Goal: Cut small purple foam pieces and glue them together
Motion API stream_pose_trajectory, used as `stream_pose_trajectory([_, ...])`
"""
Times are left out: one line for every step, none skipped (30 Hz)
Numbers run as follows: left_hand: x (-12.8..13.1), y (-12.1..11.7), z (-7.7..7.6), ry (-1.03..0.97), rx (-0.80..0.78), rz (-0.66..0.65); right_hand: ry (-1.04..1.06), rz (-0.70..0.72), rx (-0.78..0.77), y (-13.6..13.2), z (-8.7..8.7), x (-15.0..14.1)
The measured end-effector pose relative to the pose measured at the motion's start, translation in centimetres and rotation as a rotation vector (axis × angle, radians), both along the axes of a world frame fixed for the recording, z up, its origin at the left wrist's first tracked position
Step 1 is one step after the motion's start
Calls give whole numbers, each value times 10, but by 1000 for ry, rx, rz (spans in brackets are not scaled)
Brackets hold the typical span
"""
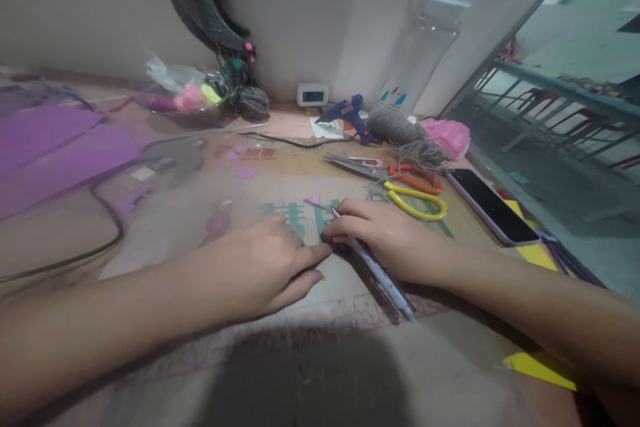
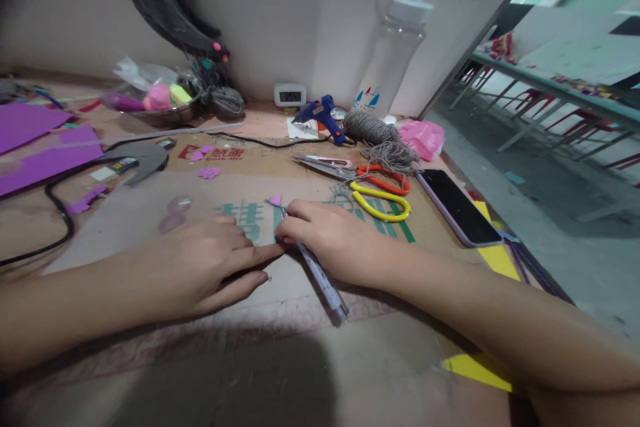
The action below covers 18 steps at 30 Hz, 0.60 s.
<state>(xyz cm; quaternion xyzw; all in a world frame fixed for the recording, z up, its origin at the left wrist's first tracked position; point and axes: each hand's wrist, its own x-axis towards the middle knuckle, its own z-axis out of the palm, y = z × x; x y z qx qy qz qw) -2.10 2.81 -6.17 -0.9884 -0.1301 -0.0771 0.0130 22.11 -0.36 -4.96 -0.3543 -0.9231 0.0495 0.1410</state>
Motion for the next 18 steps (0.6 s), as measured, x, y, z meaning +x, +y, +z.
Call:
stream_pose_trajectory([0,0,0,6,7,3,-20,-1,29,1,0,0])
stream_pose_trajectory([0,-1,1,12,12,9,-24,6,38,1,1,0])
stream_pose_trajectory([-1,-1,1,17,15,16,-7,18,23,2,1,-1])
stream_pose_trajectory([-1,-1,1,23,14,21,24,31,-7,3,1,0])
stream_pose_trajectory([-1,-1,1,27,12,23,60,41,-39,3,1,0])
stream_pose_trajectory([-1,-1,1,31,6,21,80,45,-60,4,1,0])
stream_pose_trajectory([-1,-1,1,35,1,19,82,44,-61,4,1,0])
stream_pose_trajectory([-1,0,1,40,-4,18,69,37,-44,4,1,0])
stream_pose_trajectory([-1,0,0,44,-8,19,56,27,-23,5,1,1])
stream_pose_trajectory([-2,0,0,46,-9,24,58,22,-16,4,1,1])
stream_pose_trajectory([-2,0,0,48,-10,29,79,21,-25,4,1,1])
stream_pose_trajectory([-2,0,0,50,-10,31,115,23,-45,4,1,1])
stream_pose_trajectory([-2,0,0,53,-13,30,164,24,-64,4,1,1])
stream_pose_trajectory([-2,0,0,56,-19,27,214,22,-73,4,1,2])
stream_pose_trajectory([-2,0,1,56,-23,24,261,16,-65,4,1,2])
stream_pose_trajectory([-2,-1,1,58,-26,23,298,10,-53,5,1,2])
stream_pose_trajectory([-2,-1,1,60,-27,23,318,8,-52,5,1,2])
stream_pose_trajectory([-2,-1,2,57,-25,23,322,13,-68,5,1,2])
